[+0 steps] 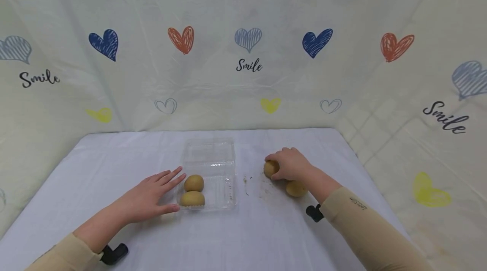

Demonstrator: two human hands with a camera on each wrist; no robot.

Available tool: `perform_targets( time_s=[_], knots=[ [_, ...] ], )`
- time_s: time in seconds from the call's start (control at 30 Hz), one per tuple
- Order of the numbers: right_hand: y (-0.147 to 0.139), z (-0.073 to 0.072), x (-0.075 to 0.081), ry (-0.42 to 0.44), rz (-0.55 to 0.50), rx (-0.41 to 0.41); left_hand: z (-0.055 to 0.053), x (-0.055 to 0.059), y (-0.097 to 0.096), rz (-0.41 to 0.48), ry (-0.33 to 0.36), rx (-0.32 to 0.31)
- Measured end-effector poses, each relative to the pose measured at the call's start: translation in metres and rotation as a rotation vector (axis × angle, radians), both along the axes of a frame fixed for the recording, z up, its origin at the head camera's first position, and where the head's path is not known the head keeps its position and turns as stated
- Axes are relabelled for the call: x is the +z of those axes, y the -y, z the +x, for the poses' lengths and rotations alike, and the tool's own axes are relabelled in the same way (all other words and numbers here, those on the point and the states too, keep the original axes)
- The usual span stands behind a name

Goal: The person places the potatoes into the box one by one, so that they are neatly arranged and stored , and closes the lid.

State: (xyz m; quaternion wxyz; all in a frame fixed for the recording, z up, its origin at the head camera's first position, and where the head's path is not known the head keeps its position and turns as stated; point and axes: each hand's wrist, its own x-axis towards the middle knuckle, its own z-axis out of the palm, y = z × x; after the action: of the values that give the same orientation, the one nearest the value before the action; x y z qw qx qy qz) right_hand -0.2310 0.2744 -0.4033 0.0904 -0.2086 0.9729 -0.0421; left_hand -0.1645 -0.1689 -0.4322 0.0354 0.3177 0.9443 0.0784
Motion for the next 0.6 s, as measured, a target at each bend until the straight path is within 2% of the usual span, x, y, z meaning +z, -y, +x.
perform_targets(
  time_s=[0.13,0.4,0.6],
  knots=[
    [0.000,0.000,0.000,-0.003,-0.009,0.000,0.000,0.000,0.000,0.001,0.002,0.003],
    [0.002,-0.001,0.007,0.029,-0.059,-0.090,0.000,0.000,0.001,0.005,0.001,0.003],
    [-0.001,0.000,0.012,0.006,-0.100,-0.068,0.000,0.000,0.001,0.010,0.001,-0.001]
  ],
)
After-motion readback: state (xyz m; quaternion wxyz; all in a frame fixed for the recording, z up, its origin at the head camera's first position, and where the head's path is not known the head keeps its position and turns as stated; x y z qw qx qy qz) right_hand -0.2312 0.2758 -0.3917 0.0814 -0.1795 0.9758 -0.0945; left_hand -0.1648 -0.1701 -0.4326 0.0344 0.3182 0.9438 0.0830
